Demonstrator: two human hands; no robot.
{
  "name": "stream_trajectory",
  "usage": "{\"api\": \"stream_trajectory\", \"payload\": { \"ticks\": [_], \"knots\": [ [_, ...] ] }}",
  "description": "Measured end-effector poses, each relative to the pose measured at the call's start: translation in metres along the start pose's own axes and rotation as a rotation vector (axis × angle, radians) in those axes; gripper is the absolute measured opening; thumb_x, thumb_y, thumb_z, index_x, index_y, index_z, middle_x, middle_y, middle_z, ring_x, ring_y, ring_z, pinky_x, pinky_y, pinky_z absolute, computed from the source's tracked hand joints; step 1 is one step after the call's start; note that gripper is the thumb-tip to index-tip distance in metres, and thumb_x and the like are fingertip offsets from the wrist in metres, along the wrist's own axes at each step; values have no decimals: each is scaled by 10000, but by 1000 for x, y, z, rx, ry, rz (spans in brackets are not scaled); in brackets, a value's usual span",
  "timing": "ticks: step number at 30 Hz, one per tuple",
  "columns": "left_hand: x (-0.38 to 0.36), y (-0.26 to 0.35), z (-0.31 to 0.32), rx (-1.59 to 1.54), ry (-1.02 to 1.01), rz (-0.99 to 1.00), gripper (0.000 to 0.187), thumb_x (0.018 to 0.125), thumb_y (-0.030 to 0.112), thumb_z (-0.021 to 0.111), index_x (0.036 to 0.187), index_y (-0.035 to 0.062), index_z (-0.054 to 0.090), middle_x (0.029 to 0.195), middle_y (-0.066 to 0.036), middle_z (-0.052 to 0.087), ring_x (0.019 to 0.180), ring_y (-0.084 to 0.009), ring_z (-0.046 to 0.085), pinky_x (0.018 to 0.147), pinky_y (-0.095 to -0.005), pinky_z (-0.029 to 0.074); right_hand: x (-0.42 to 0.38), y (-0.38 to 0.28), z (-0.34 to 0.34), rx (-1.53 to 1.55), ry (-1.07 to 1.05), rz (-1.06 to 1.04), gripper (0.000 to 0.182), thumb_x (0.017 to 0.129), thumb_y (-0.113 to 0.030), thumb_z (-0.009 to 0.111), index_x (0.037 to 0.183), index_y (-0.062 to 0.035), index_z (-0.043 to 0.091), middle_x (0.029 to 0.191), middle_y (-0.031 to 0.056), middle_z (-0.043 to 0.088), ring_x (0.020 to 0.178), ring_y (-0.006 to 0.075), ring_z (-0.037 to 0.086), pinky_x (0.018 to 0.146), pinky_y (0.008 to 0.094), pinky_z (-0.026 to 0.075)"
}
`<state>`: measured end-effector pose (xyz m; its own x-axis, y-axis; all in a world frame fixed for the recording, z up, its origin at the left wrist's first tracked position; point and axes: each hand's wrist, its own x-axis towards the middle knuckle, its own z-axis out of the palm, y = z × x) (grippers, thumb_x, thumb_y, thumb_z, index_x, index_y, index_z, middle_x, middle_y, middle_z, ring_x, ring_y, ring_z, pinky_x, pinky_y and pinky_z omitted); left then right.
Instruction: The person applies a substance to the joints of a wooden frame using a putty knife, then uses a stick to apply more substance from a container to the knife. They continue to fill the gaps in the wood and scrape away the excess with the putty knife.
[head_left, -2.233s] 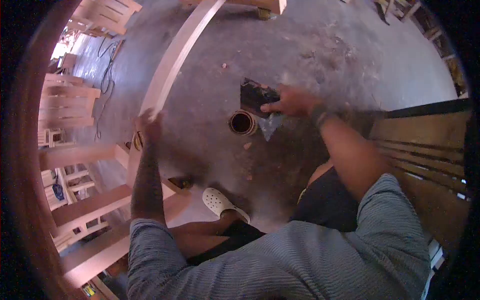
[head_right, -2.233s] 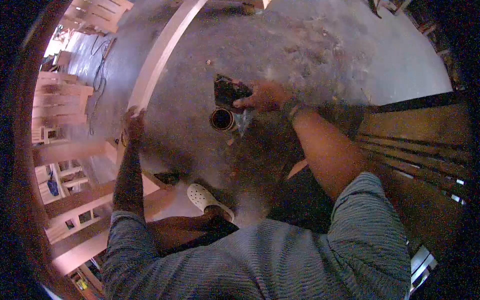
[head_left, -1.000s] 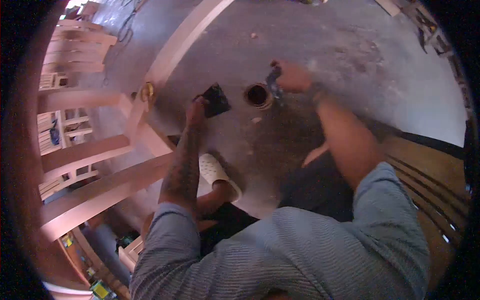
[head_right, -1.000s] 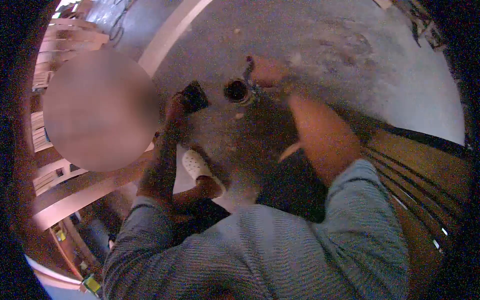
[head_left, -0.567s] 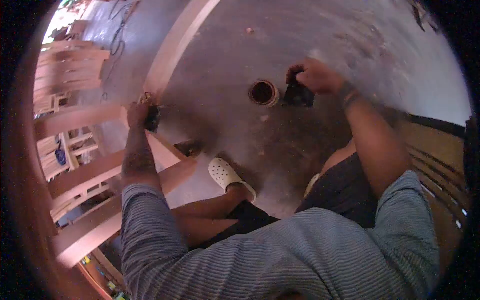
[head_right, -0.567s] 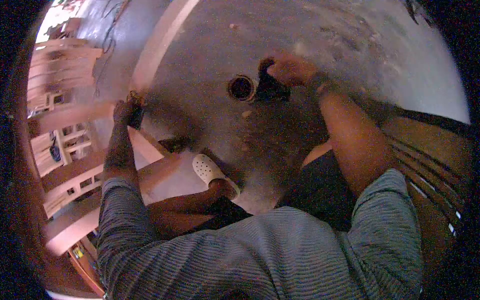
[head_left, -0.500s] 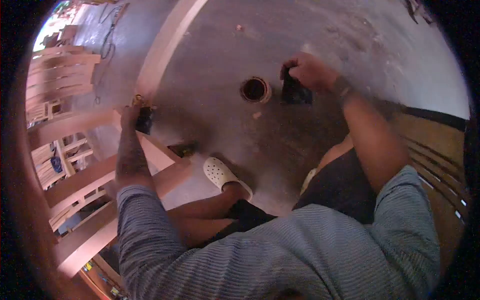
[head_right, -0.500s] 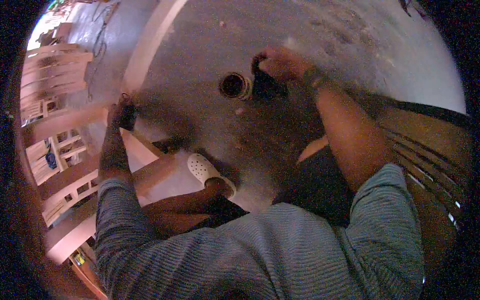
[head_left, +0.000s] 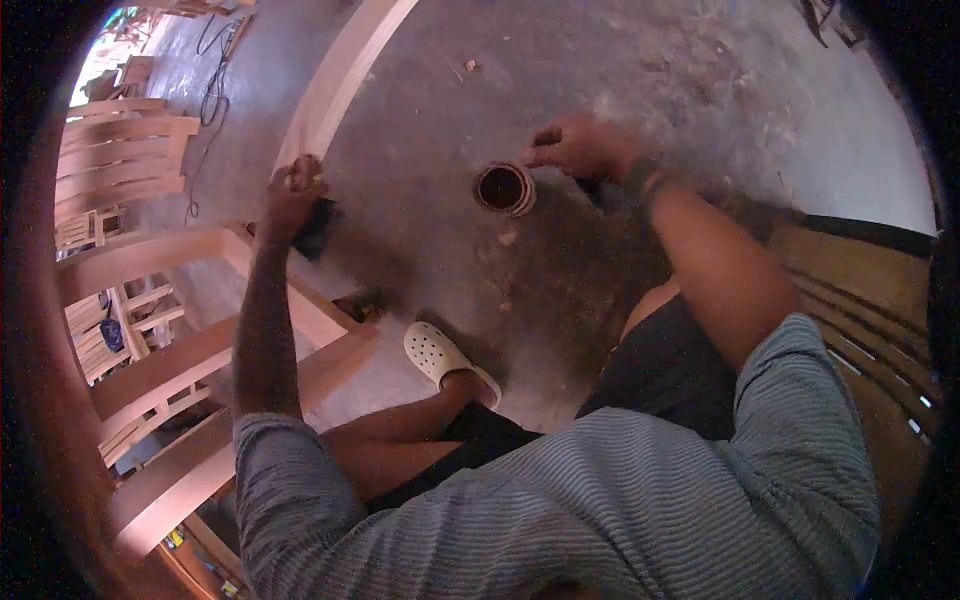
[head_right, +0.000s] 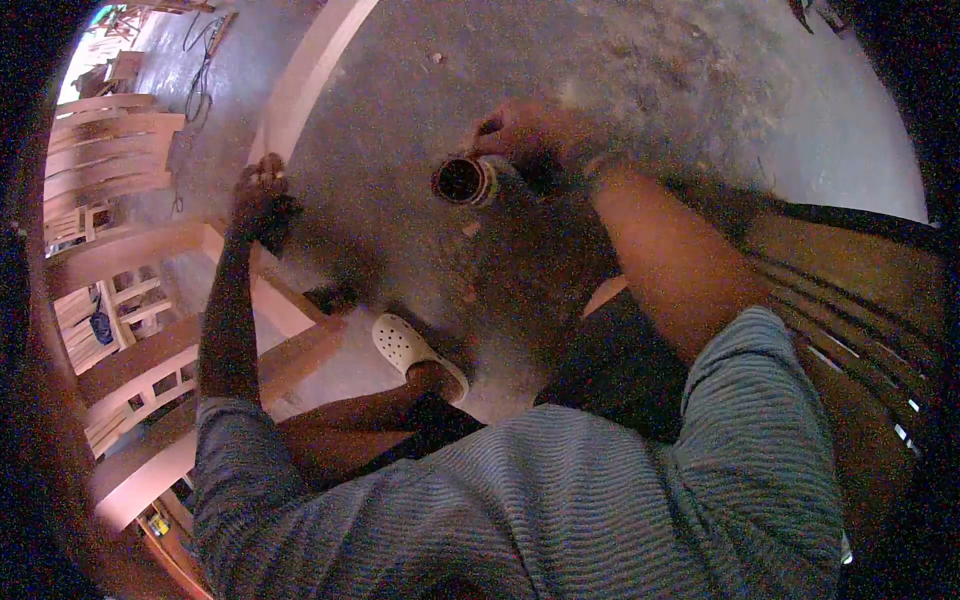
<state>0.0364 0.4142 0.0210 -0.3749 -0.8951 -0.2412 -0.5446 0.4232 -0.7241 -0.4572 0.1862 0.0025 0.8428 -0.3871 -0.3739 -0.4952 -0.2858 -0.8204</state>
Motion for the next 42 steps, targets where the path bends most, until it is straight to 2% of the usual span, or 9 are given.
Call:
{"api": "stream_trajectory", "payload": {
  "ticks": [5,10,12,16,22,24,33,36,42],
  "knots": [
    [87,61,-149,-972,101,-469,647,825,474,784,1345,133,603,1322,-177,609,1175,-378,626,990,-501,526,6,-18,30,284,52,-231,512,971,-452,687,1291,-52,693,1028,86,758,887,133,658,793,303,522],
    [118,90,-246,-1292,-35,-448,810,714,549,853,1355,129,589,1315,-191,606,1162,-422,633,986,-516,535,21,-18,39,636,122,-315,388,994,-363,667,1212,-47,720,921,35,727,791,125,638,698,276,513],
    [111,108,-225,-1168,-77,-343,814,731,558,835,1372,129,574,1320,-195,601,1160,-430,640,990,-511,538,7,-28,17,465,162,-167,325,1000,-324,653,1139,-42,735,873,12,705,752,124,624,667,290,510],
    [89,149,-199,-895,-185,-77,903,746,601,796,1461,135,500,1349,-212,579,1159,-432,650,987,-512,545,24,6,-2,339,348,-240,258,993,-291,631,1047,-61,733,839,29,692,749,141,634,668,313,510],
    [120,223,-235,-1328,-481,-257,1045,783,635,735,1601,134,320,1472,-242,501,1191,-403,649,975,-535,546,36,32,70,-372,157,-223,293,937,-346,633,1110,-128,728,955,154,739,905,362,705,838,491,548],
    [126,227,-241,-1368,-534,-333,935,811,586,711,1550,128,367,1438,-230,524,1164,-393,657,954,-524,552,41,35,74,-436,91,-158,317,916,-363,634,1128,-147,727,1005,181,737,970,419,692,903,538,533],
    [139,268,-237,-1108,-197,-323,472,937,365,603,1325,98,578,1284,-172,626,1044,-348,692,860,-478,580,53,17,91,-555,35,-102,274,921,-321,632,1095,-153,762,1041,175,743,950,395,713,840,520,568],
    [149,236,-274,-1273,-431,-388,325,974,282,557,1217,90,657,1213,-153,668,1000,-325,703,827,-456,587,55,3,98,-669,31,-55,296,875,-306,689,1096,-124,763,1056,169,746,982,384,722,881,498,573],
    [148,294,-227,-1462,-304,-578,280,892,345,669,1013,96,712,942,-162,708,860,-341,715,739,-468,581,50,-12,108,-672,-133,-100,358,802,-323,756,1081,-99,767,1111,182,741,1025,383,721,903,482,576]
  ]
}}
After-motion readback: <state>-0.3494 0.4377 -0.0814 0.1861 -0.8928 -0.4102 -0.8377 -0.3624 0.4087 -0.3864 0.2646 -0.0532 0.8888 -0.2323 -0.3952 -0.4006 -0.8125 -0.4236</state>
